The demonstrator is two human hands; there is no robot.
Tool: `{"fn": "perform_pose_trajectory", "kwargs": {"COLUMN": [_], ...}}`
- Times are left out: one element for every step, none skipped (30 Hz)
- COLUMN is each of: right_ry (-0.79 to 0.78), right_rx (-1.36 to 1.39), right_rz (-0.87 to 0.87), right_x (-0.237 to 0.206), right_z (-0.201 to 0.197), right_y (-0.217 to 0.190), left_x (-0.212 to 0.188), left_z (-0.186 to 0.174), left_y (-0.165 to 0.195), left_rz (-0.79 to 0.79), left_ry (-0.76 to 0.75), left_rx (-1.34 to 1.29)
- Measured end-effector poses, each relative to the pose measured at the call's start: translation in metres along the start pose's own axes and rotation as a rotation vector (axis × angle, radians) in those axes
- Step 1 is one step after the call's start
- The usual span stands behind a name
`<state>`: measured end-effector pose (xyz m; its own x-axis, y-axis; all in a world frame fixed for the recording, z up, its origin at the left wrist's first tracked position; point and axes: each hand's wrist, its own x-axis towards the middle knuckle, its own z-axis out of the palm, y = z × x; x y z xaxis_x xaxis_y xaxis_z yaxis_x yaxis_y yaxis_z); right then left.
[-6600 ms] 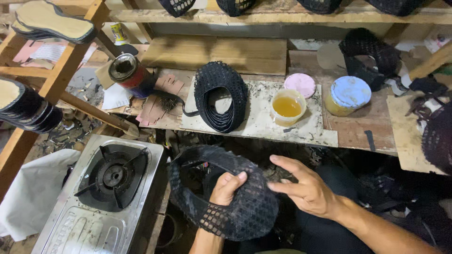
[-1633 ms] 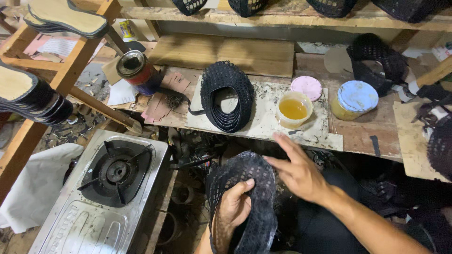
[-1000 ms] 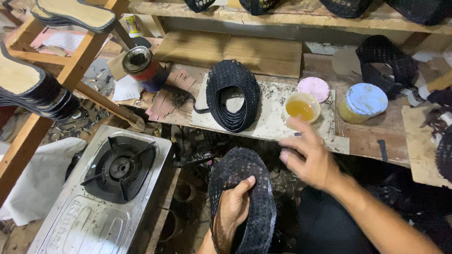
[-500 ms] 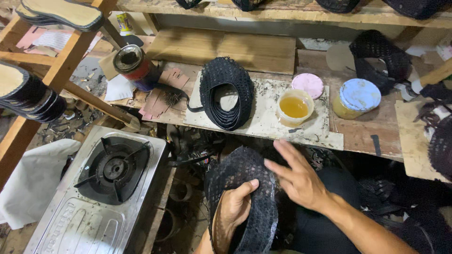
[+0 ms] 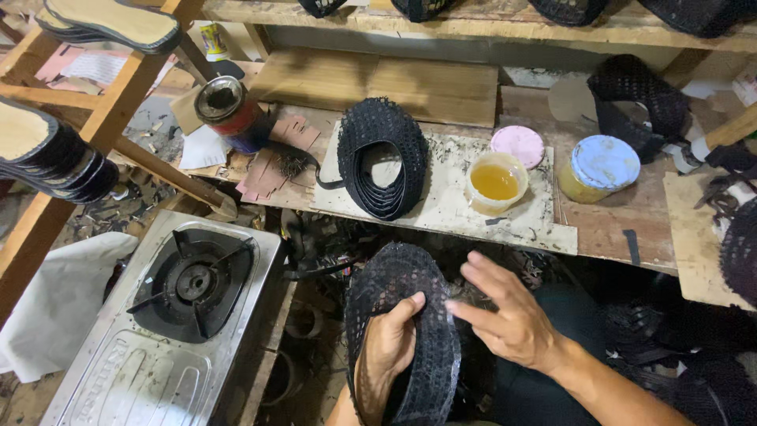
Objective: The person applies a yellow liquid from a small container onto the sole of a black woven sandal using their fingers. They repeatedly dip fingers into the container and spread the liquid across the sole surface, then place the treated sandal on a nearby shelf. The process is repeated with another sandal.
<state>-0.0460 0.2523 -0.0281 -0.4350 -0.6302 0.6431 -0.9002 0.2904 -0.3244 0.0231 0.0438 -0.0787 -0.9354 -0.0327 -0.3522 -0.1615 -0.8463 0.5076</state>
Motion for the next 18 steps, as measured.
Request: {"fn": "perform_pose_trajectory", "kwargs": {"right_ry": [-0.039,-0.078,-0.054,-0.029,-0.001,-0.011,-0.023,-0.032,-0.073,-0.114,-0.155,-0.107,-0.057,-0.009,0.010,0.032,0.051,0.005], "right_rx": [0.003,0.006,-0.001,-0.007,-0.010,-0.004,0.004,0.010,-0.044,-0.100,-0.156,-0.183,-0.207,-0.232,-0.184,-0.137,-0.090,-0.062], "right_rz": [0.010,0.020,0.049,0.073,0.096,0.062,0.029,-0.003,0.034,0.072,0.109,0.128,0.148,0.170,0.139,0.105,0.076,0.022], "right_x": [0.000,-0.001,-0.001,-0.002,-0.002,-0.001,0.000,0.002,0.006,0.012,0.018,0.025,0.032,0.037,0.038,0.040,0.040,0.039], "right_z": [0.000,0.000,0.000,0.000,0.000,0.000,0.000,0.000,0.000,0.000,-0.001,-0.004,-0.007,-0.010,-0.012,-0.013,-0.014,-0.013], "right_y": [0.001,0.000,0.000,-0.001,-0.003,-0.003,-0.002,-0.002,0.000,0.005,0.011,0.019,0.028,0.032,0.034,0.033,0.032,0.030], "left_x": [0.001,0.001,0.001,0.001,0.001,0.001,0.001,0.000,0.000,0.001,0.001,0.001,0.001,0.000,0.000,0.000,-0.001,-0.001], "left_z": [0.000,-0.001,-0.001,-0.001,-0.002,-0.002,-0.002,-0.003,-0.003,-0.004,-0.004,-0.003,-0.003,-0.002,-0.001,0.001,0.002,0.004], "left_y": [0.000,0.000,0.001,0.001,0.001,0.001,0.001,0.002,0.002,0.003,0.003,0.004,0.005,0.006,0.007,0.007,0.007,0.007], "left_rz": [-0.013,-0.027,-0.022,-0.012,0.000,0.001,0.000,-0.001,-0.005,-0.010,-0.013,-0.013,-0.012,-0.014,0.004,0.025,0.041,0.034], "left_ry": [-0.026,-0.052,-0.036,-0.021,-0.004,-0.012,-0.017,-0.024,-0.026,-0.030,-0.033,-0.033,-0.030,-0.027,-0.026,-0.026,-0.026,-0.035], "left_rx": [-0.020,-0.042,-0.031,-0.020,-0.007,-0.007,-0.008,-0.008,-0.001,0.006,0.010,0.030,0.052,0.072,0.077,0.083,0.088,0.080]}}
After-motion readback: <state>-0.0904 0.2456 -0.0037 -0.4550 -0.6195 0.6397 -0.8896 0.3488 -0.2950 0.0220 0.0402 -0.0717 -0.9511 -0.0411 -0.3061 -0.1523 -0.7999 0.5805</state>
